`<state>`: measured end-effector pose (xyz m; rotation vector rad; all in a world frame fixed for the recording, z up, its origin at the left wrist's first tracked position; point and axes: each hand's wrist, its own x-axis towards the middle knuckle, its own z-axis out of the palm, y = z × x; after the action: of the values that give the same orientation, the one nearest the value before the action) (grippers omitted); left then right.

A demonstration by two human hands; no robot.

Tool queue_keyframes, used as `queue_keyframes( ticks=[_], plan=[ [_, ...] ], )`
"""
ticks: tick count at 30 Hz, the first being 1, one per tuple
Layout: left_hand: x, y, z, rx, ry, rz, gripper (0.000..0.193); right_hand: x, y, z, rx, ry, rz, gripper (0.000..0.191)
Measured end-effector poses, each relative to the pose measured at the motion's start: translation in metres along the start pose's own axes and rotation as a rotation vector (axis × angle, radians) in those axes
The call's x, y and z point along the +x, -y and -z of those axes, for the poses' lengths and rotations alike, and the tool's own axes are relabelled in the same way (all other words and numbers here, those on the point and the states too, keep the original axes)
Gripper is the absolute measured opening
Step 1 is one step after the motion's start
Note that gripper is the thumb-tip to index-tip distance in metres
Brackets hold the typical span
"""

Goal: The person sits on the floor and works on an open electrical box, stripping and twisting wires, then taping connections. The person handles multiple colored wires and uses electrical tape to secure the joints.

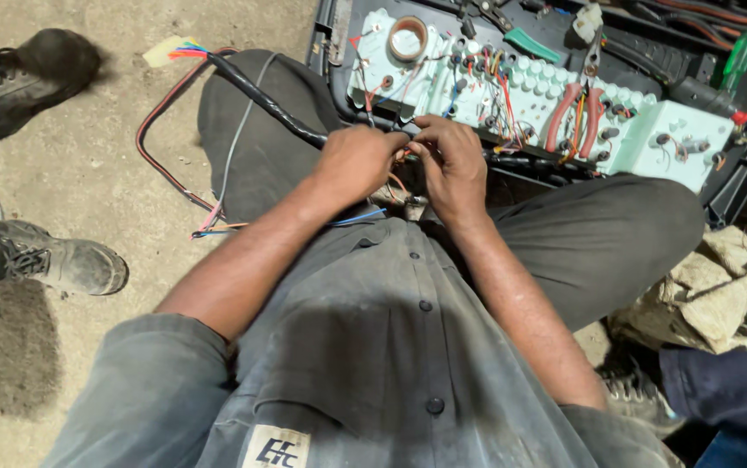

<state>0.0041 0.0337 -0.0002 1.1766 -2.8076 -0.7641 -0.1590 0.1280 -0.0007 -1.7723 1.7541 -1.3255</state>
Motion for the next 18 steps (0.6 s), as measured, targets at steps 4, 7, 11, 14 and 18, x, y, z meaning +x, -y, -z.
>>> queue_keyframes(
  ticks=[4, 7, 11, 14, 18],
  plan=[
    [0.015, 0.003, -0.009, -0.067, 0.048, 0.122, 0.021, 0.008, 0.000, 0.002, -0.213, 0.098, 0.007, 0.021],
    [0.018, 0.011, -0.011, -0.162, 0.052, 0.217, 0.025, -0.002, -0.006, 0.009, -0.257, 0.087, -0.188, 0.018],
    [0.028, 0.019, -0.003, -0.233, 0.111, 0.245, 0.026, -0.022, -0.021, 0.001, 0.080, -0.149, -0.251, 0.024],
    [0.037, 0.022, 0.006, -0.304, 0.269, 0.357, 0.025, -0.024, -0.039, -0.020, 0.436, -0.056, -0.622, 0.029],
    [0.043, 0.023, 0.010, -0.348, 0.357, 0.421, 0.030, -0.020, -0.057, -0.042, 0.791, 0.072, -0.833, 0.044]
  ],
)
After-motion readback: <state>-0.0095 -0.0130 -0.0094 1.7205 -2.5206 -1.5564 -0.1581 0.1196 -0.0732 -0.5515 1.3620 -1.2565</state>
